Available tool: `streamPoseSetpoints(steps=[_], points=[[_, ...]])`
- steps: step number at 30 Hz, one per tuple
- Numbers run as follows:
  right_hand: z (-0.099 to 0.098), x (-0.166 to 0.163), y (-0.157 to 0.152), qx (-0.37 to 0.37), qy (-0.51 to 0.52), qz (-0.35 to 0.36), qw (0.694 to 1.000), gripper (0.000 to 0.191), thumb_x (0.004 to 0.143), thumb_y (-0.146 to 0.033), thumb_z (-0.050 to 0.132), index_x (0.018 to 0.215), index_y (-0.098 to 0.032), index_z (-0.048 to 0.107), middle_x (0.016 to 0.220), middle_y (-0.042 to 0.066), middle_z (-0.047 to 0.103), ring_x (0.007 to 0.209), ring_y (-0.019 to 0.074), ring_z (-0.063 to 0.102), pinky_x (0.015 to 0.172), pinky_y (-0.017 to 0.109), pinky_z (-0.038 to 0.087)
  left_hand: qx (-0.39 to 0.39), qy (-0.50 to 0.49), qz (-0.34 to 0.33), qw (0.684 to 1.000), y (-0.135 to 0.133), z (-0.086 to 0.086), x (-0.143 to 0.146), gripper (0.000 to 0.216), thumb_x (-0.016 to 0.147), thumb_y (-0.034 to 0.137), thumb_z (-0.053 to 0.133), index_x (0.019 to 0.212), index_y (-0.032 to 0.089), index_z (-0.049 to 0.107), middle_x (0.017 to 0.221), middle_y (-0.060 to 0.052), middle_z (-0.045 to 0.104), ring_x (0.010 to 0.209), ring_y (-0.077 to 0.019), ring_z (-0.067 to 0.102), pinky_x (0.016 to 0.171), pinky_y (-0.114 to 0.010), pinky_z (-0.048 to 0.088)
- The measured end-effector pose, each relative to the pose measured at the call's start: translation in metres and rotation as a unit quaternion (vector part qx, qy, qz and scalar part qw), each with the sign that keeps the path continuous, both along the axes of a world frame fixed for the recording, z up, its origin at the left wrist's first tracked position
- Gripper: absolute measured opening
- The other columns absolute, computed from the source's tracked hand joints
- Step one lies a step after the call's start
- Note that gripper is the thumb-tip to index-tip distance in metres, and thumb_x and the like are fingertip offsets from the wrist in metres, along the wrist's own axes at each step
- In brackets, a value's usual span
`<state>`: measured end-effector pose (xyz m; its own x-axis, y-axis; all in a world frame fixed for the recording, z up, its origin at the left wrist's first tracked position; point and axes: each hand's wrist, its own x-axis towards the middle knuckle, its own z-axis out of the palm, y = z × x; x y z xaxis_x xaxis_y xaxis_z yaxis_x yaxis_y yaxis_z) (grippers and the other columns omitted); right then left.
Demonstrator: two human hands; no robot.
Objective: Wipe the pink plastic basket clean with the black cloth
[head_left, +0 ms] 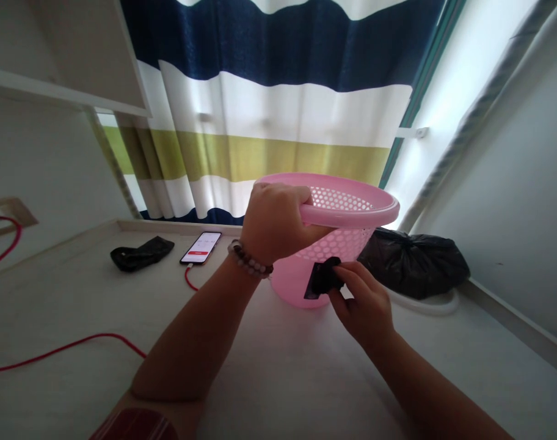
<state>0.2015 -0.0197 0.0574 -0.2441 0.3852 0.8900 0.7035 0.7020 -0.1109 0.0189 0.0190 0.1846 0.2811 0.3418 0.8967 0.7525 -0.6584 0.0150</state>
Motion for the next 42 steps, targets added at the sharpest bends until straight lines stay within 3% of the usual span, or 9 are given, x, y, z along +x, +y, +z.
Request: streamPoseSetpoints(steps=[10,13,18,21,26,29,32,37,42], points=[[-0.043,-0.011,0.004,-0.251,-0.158,0.024,0.955,0.018,0.080,-0.019,0.057,0.095,-0.024,0.065,0.090,0.003,0.065,0.078,0.0178,0.063,0.070,0.029,0.049,-0.015,0.015,-0.003,1.000,0.002,0.000,-0.006,0.048,0.066,0.062,0.059,0.052,0.018,0.048,0.048,0.000,0.047,0.047,-0.0102,0.037,0.050,-0.028,0.026],[-0.036,-0.008,0.003,-0.205,-0.113,0.026,0.972,0.020,0.079,-0.017,0.057,0.097,-0.023,0.063,0.090,0.003,0.065,0.076,0.0174,0.063,0.068,0.029,0.049,-0.021,0.016,0.000,1.000,0.003,0.001,-0.007,0.047,0.065,0.062,0.060,0.052,0.018,0.049,0.048,0.001,0.048,0.047,-0.0102,0.038,0.049,-0.028,0.025],[-0.007,0.010,-0.001,-0.011,0.033,-0.001,0.999,0.028,0.075,-0.010,0.059,0.102,-0.019,0.058,0.097,0.008,0.062,0.085,0.0188,0.062,0.074,0.030,0.050,-0.014,0.018,-0.009,1.000,0.002,0.001,-0.007,0.045,0.065,0.061,0.060,0.053,0.018,0.050,0.048,0.000,0.048,0.048,-0.0107,0.040,0.052,-0.028,0.029],[0.003,0.019,0.000,0.014,0.059,-0.014,0.998,0.030,0.074,-0.008,0.059,0.102,-0.018,0.058,0.101,0.010,0.061,0.091,0.0200,0.060,0.079,0.032,0.050,-0.010,0.019,-0.009,1.000,0.003,0.002,-0.006,0.045,0.065,0.060,0.060,0.053,0.018,0.050,0.048,0.000,0.049,0.048,-0.0107,0.040,0.053,-0.028,0.030],[-0.015,0.017,0.007,-0.123,-0.057,0.004,0.991,0.023,0.076,-0.012,0.057,0.096,-0.020,0.062,0.096,0.006,0.064,0.082,0.0171,0.062,0.074,0.028,0.049,-0.007,0.026,0.015,1.000,0.004,0.001,-0.007,0.045,0.066,0.059,0.060,0.052,0.018,0.048,0.047,0.001,0.047,0.047,-0.0104,0.037,0.051,-0.028,0.026],[-0.033,0.012,0.014,-0.266,-0.147,0.000,0.953,0.019,0.074,-0.013,0.058,0.088,-0.022,0.067,0.086,0.002,0.067,0.076,0.0160,0.063,0.069,0.026,0.048,-0.003,0.037,0.043,0.998,0.005,0.000,-0.009,0.044,0.065,0.059,0.061,0.053,0.019,0.048,0.048,0.001,0.046,0.048,-0.0107,0.037,0.050,-0.028,0.025],[-0.045,0.009,0.020,-0.318,-0.179,-0.001,0.931,0.021,0.072,-0.014,0.060,0.087,-0.024,0.070,0.083,0.001,0.068,0.077,0.0167,0.064,0.070,0.025,0.047,0.003,0.046,0.056,0.997,0.007,0.000,-0.011,0.043,0.065,0.059,0.061,0.054,0.019,0.049,0.049,0.001,0.048,0.049,-0.0113,0.039,0.050,-0.028,0.025],[-0.035,0.013,0.016,-0.257,-0.123,-0.013,0.958,0.017,0.076,-0.016,0.058,0.089,-0.023,0.068,0.086,0.002,0.068,0.075,0.0168,0.063,0.069,0.028,0.048,0.010,0.051,0.059,0.997,0.007,0.001,-0.012,0.042,0.065,0.059,0.061,0.054,0.019,0.052,0.047,0.000,0.049,0.048,-0.0120,0.041,0.049,-0.028,0.025],[0.002,0.018,0.007,-0.058,0.028,-0.007,0.998,0.020,0.078,-0.014,0.058,0.097,-0.019,0.062,0.094,0.006,0.066,0.081,0.0168,0.062,0.072,0.028,0.049,0.006,0.044,0.043,0.998,0.005,0.002,-0.009,0.043,0.065,0.059,0.061,0.053,0.019,0.051,0.047,0.000,0.049,0.047,-0.0113,0.040,0.050,-0.028,0.027]])
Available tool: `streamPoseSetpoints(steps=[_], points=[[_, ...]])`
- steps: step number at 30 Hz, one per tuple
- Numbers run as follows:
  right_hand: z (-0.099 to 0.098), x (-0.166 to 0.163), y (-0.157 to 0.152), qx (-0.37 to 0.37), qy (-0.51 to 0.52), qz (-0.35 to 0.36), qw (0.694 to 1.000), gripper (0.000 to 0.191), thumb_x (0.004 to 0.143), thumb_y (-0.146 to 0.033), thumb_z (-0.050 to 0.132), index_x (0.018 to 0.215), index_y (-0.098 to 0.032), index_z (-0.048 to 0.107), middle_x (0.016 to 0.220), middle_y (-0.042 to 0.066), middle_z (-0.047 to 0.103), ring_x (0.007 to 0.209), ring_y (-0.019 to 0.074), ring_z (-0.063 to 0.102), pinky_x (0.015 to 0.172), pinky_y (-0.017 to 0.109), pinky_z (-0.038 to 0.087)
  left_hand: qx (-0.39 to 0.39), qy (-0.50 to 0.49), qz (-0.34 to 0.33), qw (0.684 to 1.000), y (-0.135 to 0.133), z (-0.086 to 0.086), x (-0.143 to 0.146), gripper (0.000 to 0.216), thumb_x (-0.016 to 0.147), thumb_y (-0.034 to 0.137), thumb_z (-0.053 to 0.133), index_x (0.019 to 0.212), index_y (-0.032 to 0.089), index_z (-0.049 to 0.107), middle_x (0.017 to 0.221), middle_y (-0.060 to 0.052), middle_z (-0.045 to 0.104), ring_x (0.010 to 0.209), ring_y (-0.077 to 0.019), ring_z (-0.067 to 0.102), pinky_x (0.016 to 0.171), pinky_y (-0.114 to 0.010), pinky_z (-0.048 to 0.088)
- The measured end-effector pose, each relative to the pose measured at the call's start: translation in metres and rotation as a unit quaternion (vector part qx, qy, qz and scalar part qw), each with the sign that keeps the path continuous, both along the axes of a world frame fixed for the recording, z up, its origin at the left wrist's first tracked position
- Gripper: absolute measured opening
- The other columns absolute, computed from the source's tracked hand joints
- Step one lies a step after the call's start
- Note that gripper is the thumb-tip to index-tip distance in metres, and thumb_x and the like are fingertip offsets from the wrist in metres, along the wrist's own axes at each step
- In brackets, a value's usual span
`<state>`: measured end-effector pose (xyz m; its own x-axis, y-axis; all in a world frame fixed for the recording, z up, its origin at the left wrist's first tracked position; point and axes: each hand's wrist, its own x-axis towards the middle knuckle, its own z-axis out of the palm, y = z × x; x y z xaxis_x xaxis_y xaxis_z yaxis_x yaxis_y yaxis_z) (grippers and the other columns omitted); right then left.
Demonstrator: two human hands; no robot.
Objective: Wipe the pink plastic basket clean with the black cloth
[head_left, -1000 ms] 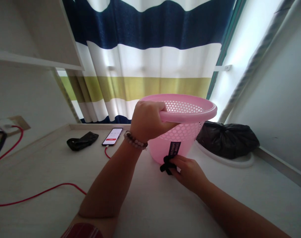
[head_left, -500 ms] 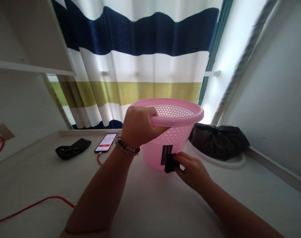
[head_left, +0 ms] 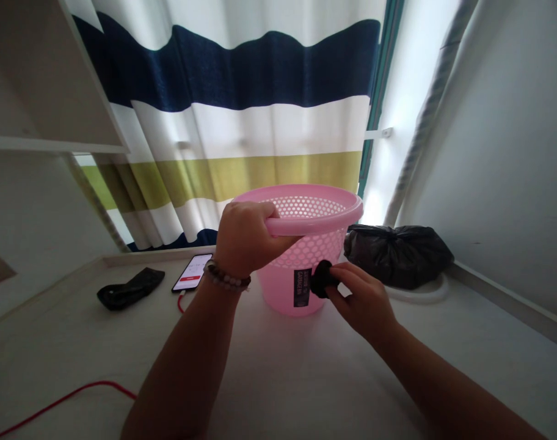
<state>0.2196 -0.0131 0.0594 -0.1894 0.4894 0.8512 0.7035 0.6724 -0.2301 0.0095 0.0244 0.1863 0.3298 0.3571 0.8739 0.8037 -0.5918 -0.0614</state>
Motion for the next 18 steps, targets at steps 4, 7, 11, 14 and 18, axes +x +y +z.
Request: streamPoseSetpoints(steps=[4,7,11,14,18], points=[[0.003,-0.002,-0.003,0.044,0.002,0.002,0.999,0.022,0.078,-0.014,0.058,0.099,-0.019,0.060,0.096,0.008,0.065,0.084,0.0179,0.062,0.073,0.029,0.050,-0.013,-0.012,-0.015,1.000,-0.003,0.000,0.002,0.046,0.066,0.061,0.059,0.052,0.018,0.050,0.047,0.001,0.048,0.047,-0.0104,0.039,0.050,-0.027,0.026],[-0.016,-0.007,-0.001,-0.063,-0.067,0.004,0.996,0.018,0.078,-0.017,0.058,0.095,-0.019,0.063,0.094,0.007,0.065,0.080,0.0179,0.062,0.070,0.029,0.049,-0.014,-0.016,-0.019,1.000,-0.003,0.000,0.003,0.047,0.066,0.063,0.059,0.053,0.018,0.050,0.047,0.001,0.048,0.047,-0.0107,0.039,0.051,-0.027,0.026],[-0.043,-0.014,0.006,-0.233,-0.189,0.031,0.953,0.018,0.078,-0.019,0.059,0.093,-0.024,0.067,0.086,0.002,0.066,0.075,0.0172,0.063,0.067,0.027,0.047,-0.018,-0.010,-0.017,1.000,-0.002,-0.001,0.001,0.047,0.067,0.063,0.059,0.053,0.018,0.049,0.048,0.000,0.049,0.048,-0.0110,0.039,0.050,-0.028,0.025],[-0.049,-0.016,0.009,-0.260,-0.209,0.035,0.942,0.018,0.078,-0.022,0.060,0.093,-0.025,0.069,0.084,0.002,0.067,0.076,0.0180,0.064,0.068,0.028,0.046,-0.017,-0.013,-0.017,1.000,-0.001,-0.001,0.001,0.047,0.067,0.062,0.059,0.052,0.019,0.048,0.047,0.000,0.048,0.048,-0.0109,0.039,0.049,-0.028,0.024],[-0.038,-0.013,0.005,-0.222,-0.161,0.043,0.961,0.015,0.080,-0.021,0.059,0.092,-0.024,0.066,0.083,0.002,0.066,0.072,0.0167,0.062,0.066,0.028,0.046,-0.020,-0.015,-0.029,0.999,-0.001,-0.001,0.001,0.047,0.067,0.061,0.059,0.052,0.019,0.047,0.047,0.001,0.046,0.047,-0.0107,0.039,0.049,-0.028,0.025]])
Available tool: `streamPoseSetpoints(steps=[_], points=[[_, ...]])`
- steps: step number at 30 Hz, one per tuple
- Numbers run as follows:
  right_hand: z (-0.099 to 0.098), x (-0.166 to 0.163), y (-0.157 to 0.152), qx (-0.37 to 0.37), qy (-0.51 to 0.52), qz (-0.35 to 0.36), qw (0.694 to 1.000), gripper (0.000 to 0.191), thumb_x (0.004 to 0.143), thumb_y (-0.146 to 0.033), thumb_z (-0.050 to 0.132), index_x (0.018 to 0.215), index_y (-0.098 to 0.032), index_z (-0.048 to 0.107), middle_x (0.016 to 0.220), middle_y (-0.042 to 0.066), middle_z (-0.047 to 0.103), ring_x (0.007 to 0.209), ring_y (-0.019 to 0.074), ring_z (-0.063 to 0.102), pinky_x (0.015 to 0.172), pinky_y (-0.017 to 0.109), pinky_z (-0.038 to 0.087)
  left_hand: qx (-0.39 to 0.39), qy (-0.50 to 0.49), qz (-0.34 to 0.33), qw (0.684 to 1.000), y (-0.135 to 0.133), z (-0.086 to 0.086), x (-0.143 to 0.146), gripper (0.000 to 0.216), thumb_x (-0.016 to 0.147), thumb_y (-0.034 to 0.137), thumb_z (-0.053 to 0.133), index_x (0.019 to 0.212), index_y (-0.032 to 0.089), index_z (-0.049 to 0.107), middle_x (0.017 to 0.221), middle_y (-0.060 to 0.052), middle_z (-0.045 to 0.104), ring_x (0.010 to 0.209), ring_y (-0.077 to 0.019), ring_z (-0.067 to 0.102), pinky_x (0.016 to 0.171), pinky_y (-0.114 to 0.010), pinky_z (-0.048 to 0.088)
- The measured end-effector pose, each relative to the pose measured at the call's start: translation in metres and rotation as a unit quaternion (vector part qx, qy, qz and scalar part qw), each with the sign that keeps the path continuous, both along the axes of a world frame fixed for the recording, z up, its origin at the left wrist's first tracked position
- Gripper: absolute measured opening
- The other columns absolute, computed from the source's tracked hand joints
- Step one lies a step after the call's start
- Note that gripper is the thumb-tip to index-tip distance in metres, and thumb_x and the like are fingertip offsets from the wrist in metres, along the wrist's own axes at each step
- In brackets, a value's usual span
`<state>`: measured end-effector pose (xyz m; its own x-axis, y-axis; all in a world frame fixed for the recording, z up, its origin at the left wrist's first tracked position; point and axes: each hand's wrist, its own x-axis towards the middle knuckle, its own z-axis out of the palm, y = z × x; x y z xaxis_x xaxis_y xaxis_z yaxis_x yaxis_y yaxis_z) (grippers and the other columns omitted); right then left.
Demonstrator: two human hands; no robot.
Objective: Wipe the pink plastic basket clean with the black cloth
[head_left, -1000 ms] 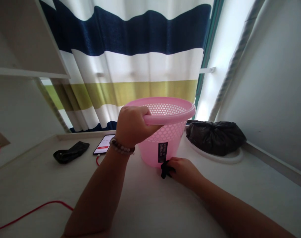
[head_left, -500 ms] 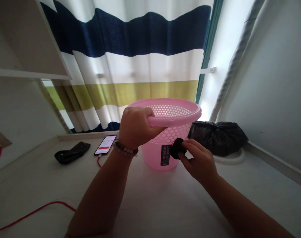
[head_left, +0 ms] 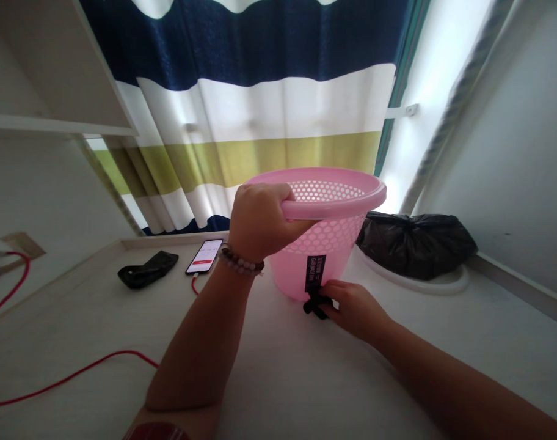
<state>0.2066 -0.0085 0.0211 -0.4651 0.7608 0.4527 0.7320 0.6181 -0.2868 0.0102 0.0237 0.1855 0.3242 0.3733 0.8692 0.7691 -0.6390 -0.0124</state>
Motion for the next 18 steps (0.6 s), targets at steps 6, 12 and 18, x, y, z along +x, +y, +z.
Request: streamPoseSetpoints(steps=[6,12,18], points=[[0.026,0.013,-0.009,0.217,0.192,-0.047,0.956,0.017,0.077,-0.015,0.057,0.093,-0.020,0.058,0.092,0.007,0.061,0.080,0.0178,0.059,0.070,0.030,0.048,-0.007,0.002,-0.011,1.000,-0.003,0.000,0.002,0.046,0.068,0.061,0.058,0.054,0.019,0.050,0.049,0.001,0.049,0.049,-0.0111,0.041,0.050,-0.028,0.025],[0.024,0.014,-0.006,0.195,0.181,-0.044,0.963,0.023,0.075,-0.015,0.056,0.097,-0.020,0.058,0.095,0.007,0.062,0.081,0.0186,0.060,0.072,0.031,0.048,-0.007,0.004,-0.005,1.000,-0.002,-0.001,0.001,0.045,0.068,0.061,0.058,0.054,0.019,0.048,0.049,0.001,0.047,0.048,-0.0110,0.038,0.050,-0.029,0.023],[0.004,0.007,0.005,-0.016,0.018,-0.041,0.999,0.012,0.073,-0.019,0.060,0.082,-0.023,0.066,0.080,0.001,0.066,0.070,0.0166,0.060,0.063,0.027,0.043,0.000,0.015,0.007,1.000,0.004,-0.002,-0.003,0.040,0.069,0.056,0.060,0.055,0.021,0.048,0.048,0.000,0.045,0.048,-0.0114,0.034,0.050,-0.031,0.021]])
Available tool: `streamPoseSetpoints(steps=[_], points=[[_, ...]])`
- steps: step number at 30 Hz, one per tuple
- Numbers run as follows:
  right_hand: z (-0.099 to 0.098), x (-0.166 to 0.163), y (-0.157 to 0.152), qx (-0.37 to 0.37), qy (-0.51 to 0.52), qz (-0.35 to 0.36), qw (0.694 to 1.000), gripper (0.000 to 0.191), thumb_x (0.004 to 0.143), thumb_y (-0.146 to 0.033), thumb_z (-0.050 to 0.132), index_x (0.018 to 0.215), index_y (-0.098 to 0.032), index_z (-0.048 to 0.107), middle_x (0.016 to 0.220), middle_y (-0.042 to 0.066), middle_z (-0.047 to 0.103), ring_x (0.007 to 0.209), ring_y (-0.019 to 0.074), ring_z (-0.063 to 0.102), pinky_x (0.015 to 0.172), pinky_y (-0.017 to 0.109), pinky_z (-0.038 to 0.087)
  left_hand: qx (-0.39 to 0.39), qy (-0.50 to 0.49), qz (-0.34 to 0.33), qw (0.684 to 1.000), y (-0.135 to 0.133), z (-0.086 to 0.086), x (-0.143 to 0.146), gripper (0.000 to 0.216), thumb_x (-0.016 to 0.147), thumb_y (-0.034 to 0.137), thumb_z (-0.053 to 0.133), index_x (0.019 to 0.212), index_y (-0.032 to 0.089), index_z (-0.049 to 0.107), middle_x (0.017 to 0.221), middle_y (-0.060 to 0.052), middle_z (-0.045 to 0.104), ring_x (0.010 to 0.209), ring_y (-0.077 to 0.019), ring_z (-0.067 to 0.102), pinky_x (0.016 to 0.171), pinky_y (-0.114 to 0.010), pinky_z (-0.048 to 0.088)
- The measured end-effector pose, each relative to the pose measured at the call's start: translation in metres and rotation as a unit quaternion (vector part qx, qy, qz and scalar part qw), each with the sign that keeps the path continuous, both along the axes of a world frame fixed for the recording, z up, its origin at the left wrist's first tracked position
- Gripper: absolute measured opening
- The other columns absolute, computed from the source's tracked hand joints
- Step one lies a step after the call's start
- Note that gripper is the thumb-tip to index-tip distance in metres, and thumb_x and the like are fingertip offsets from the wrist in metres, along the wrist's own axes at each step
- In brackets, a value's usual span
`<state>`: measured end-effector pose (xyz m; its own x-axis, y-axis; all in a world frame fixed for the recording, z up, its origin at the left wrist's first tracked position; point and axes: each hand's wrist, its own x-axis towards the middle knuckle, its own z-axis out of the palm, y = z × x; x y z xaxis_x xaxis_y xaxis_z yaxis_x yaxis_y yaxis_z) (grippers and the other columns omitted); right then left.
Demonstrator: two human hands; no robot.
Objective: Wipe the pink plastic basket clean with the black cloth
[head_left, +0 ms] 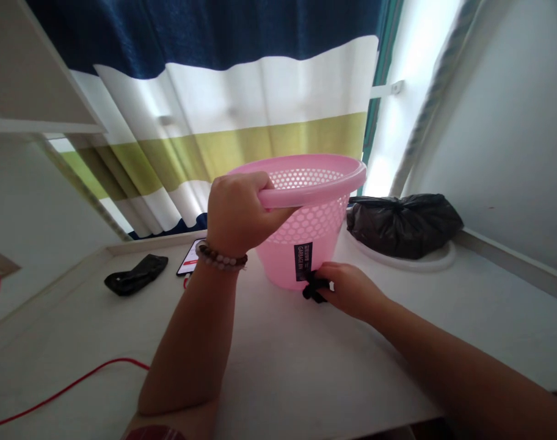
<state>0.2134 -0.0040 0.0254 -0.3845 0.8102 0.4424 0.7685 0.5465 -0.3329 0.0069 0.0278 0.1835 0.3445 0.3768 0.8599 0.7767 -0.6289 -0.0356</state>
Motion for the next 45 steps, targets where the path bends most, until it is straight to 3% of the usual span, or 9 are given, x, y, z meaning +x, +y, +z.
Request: streamPoseSetpoints(steps=[3,7,11,14,18,26,32,39,45], points=[[-0.007,0.000,0.004,-0.048,-0.029,-0.006,0.998,0.011,0.070,-0.022,0.064,0.080,-0.025,0.068,0.076,0.001,0.068,0.069,0.0181,0.061,0.060,0.027,0.041,0.000,0.009,0.008,1.000,0.000,0.001,0.000,0.043,0.070,0.058,0.060,0.054,0.020,0.046,0.047,0.001,0.042,0.048,-0.0109,0.033,0.049,-0.031,0.019],[0.001,0.004,0.002,-0.026,0.018,-0.008,0.999,0.004,0.073,-0.021,0.061,0.075,-0.022,0.064,0.076,0.001,0.066,0.067,0.0159,0.058,0.060,0.026,0.040,-0.020,0.015,0.021,0.999,-0.002,0.002,0.000,0.046,0.068,0.061,0.060,0.053,0.020,0.044,0.046,0.001,0.040,0.046,-0.0103,0.032,0.048,-0.031,0.019],[0.021,0.010,-0.006,0.078,0.128,-0.017,0.989,0.008,0.075,-0.015,0.054,0.080,-0.020,0.056,0.077,0.001,0.058,0.067,0.0141,0.052,0.060,0.025,0.040,-0.032,0.011,0.018,0.999,-0.001,0.002,-0.003,0.045,0.067,0.060,0.062,0.054,0.020,0.046,0.047,0.001,0.042,0.046,-0.0103,0.034,0.046,-0.030,0.021],[0.031,0.018,-0.010,0.194,0.213,-0.056,0.956,0.014,0.072,-0.012,0.054,0.083,-0.020,0.052,0.078,0.001,0.052,0.068,0.0144,0.049,0.061,0.027,0.040,-0.040,0.019,-0.011,0.999,-0.001,0.001,-0.005,0.039,0.069,0.055,0.062,0.057,0.021,0.049,0.049,0.001,0.046,0.048,-0.0107,0.036,0.046,-0.030,0.023],[0.034,0.023,-0.012,0.261,0.224,-0.043,0.938,0.021,0.071,-0.011,0.057,0.089,-0.021,0.053,0.085,0.003,0.053,0.074,0.0156,0.051,0.065,0.028,0.043,-0.051,0.023,-0.049,0.997,-0.002,0.001,-0.006,0.036,0.070,0.053,0.062,0.059,0.020,0.051,0.051,0.000,0.049,0.051,-0.0113,0.038,0.047,-0.030,0.024],[0.007,0.012,0.000,0.115,0.082,-0.026,0.990,0.013,0.071,-0.018,0.061,0.082,-0.020,0.056,0.085,0.002,0.058,0.073,0.0152,0.054,0.065,0.026,0.041,-0.066,0.015,0.002,0.998,-0.003,0.002,-0.004,0.037,0.070,0.054,0.061,0.058,0.020,0.051,0.051,0.001,0.046,0.051,-0.0115,0.039,0.047,-0.030,0.026],[-0.010,0.012,0.012,0.005,-0.011,-0.026,1.000,0.008,0.074,-0.026,0.063,0.078,-0.021,0.060,0.085,0.001,0.063,0.075,0.0156,0.058,0.064,0.025,0.039,-0.034,0.018,0.021,0.999,0.001,0.001,-0.006,0.036,0.070,0.053,0.062,0.059,0.021,0.050,0.052,0.001,0.047,0.051,-0.0116,0.041,0.049,-0.029,0.027],[0.006,0.015,0.006,0.068,0.071,-0.023,0.995,0.008,0.076,-0.022,0.061,0.083,-0.020,0.059,0.084,0.001,0.061,0.071,0.0139,0.055,0.064,0.025,0.041,-0.034,0.025,0.004,0.999,-0.003,0.006,-0.005,0.037,0.070,0.055,0.062,0.065,0.020,0.051,0.061,0.000,0.054,0.059,-0.0142,0.047,0.056,-0.030,0.035],[0.022,0.019,-0.003,0.196,0.178,-0.011,0.964,0.014,0.078,-0.021,0.060,0.092,-0.019,0.057,0.086,0.004,0.058,0.073,0.0141,0.054,0.066,0.026,0.044,-0.053,0.043,-0.085,0.994,-0.009,0.010,-0.003,0.015,0.077,0.036,0.059,0.086,0.023,0.062,0.087,-0.002,0.065,0.084,-0.0178,0.057,0.076,-0.034,0.043]])
